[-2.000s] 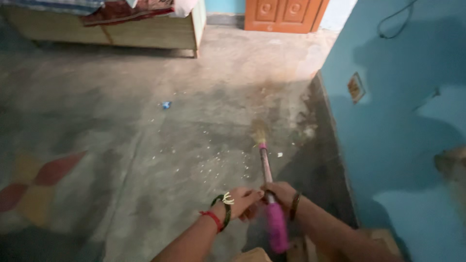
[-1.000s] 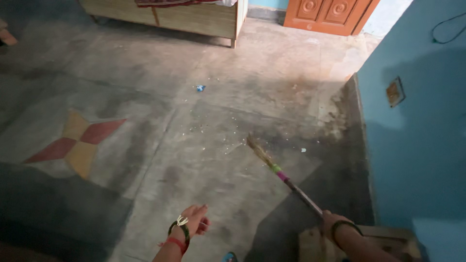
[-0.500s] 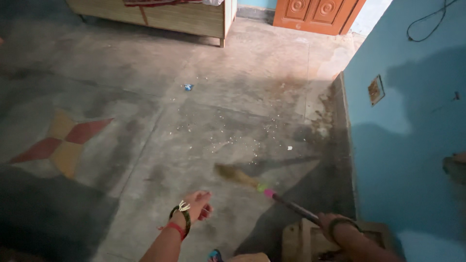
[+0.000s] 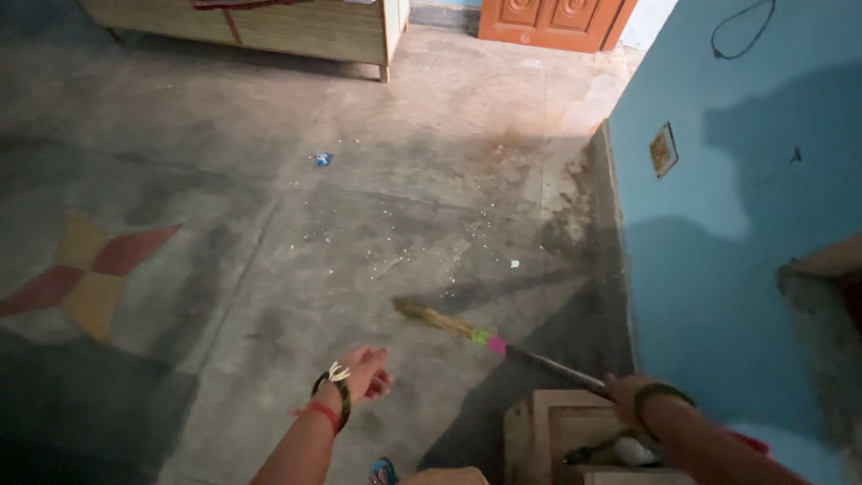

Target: The person sweeps a concrete floor with a broom, gathering small debris and dust into a pile near the doorway. They move around a bed and a wooden cabinet while sweeping different sections of the room.

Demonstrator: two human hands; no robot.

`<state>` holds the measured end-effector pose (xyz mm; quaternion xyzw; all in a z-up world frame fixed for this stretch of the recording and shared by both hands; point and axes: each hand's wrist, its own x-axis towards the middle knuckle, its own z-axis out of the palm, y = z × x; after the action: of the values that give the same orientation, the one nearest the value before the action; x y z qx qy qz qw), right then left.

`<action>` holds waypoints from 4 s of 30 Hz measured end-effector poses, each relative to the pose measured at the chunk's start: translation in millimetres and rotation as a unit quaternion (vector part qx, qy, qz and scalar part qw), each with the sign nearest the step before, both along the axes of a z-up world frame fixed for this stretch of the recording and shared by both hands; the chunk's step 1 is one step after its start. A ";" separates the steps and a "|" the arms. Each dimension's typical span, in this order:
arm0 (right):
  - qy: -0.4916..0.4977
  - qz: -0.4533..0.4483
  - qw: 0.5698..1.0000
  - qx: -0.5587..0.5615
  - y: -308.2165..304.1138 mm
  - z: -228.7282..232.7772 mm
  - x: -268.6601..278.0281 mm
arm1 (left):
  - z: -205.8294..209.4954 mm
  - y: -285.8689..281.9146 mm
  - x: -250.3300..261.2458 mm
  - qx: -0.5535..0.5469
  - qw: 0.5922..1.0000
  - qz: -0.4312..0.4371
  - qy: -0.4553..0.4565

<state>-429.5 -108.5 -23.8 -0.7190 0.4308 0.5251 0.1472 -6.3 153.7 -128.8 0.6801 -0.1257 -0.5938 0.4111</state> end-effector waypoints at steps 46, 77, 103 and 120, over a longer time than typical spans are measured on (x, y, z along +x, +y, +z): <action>-0.059 -0.060 0.995 -0.050 -11.7 -50.0 -12.0 | 29.2 -13.2 -63.0 0.002 0.999 0.000 -0.038; -0.386 -0.430 0.802 0.151 36.1 -128.0 167.6 | 31.3 47.9 28.7 0.004 0.994 0.109 -0.009; -0.470 -0.476 0.694 0.266 41.4 -125.0 258.5 | 63.7 63.5 90.3 -0.009 0.991 0.131 0.015; -0.340 -0.521 0.683 0.382 92.4 -106.7 323.1 | 84.5 60.5 127.6 -0.028 0.991 0.131 -0.007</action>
<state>-106.4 -16.2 -130.5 -0.3889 0.4187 0.2026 0.7953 121.3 214.2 -44.3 0.6830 -0.0548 -0.5266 0.5032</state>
